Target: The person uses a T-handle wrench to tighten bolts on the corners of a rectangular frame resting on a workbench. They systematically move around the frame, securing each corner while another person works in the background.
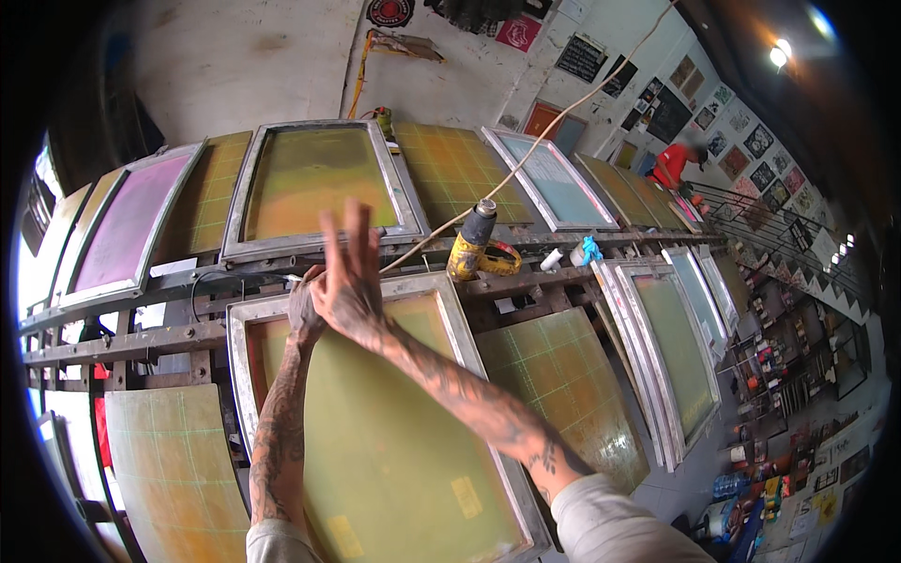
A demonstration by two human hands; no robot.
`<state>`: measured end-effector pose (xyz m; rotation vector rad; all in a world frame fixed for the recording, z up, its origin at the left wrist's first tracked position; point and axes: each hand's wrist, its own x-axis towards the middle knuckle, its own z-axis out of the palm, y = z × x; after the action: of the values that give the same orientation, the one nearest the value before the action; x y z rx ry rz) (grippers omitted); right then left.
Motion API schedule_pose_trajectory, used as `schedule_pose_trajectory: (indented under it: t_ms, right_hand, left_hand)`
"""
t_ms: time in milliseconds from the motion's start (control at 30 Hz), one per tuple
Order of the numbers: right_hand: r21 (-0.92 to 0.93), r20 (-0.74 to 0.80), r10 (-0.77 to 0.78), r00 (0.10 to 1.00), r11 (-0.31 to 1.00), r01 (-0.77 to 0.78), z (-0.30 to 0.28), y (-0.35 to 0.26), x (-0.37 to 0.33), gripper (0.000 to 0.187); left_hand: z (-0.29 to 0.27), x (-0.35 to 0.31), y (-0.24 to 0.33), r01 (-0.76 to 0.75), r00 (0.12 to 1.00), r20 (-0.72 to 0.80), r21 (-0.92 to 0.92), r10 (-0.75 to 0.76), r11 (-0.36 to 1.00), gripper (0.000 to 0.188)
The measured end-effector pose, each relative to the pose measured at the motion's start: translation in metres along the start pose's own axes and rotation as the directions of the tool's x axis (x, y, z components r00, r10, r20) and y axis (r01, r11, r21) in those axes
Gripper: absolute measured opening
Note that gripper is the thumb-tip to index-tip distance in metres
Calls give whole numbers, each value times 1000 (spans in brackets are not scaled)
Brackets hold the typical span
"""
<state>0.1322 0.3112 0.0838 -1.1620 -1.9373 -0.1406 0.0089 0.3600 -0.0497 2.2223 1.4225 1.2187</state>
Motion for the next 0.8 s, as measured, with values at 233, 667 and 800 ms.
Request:
schedule_pose_trajectory:
  t_ms: [233, 667, 800]
  right_hand:
    - [662, 341, 853, 396, 81, -745, 59, -47, 36, 119]
    - [242, 624, 560, 545, 524, -817, 97, 31, 22, 51]
    - [257, 855, 42, 516, 830, -494, 89, 68, 32, 29]
  left_hand:
    - [-24, -6, -38, -19, 999, -45, 18, 20, 1000, 45]
    - [-20, -6, -5, 65, 998, -16, -23, -65, 998, 36]
    - [-20, 6, 13, 121, 992, -31, -107, -125, 987, 33]
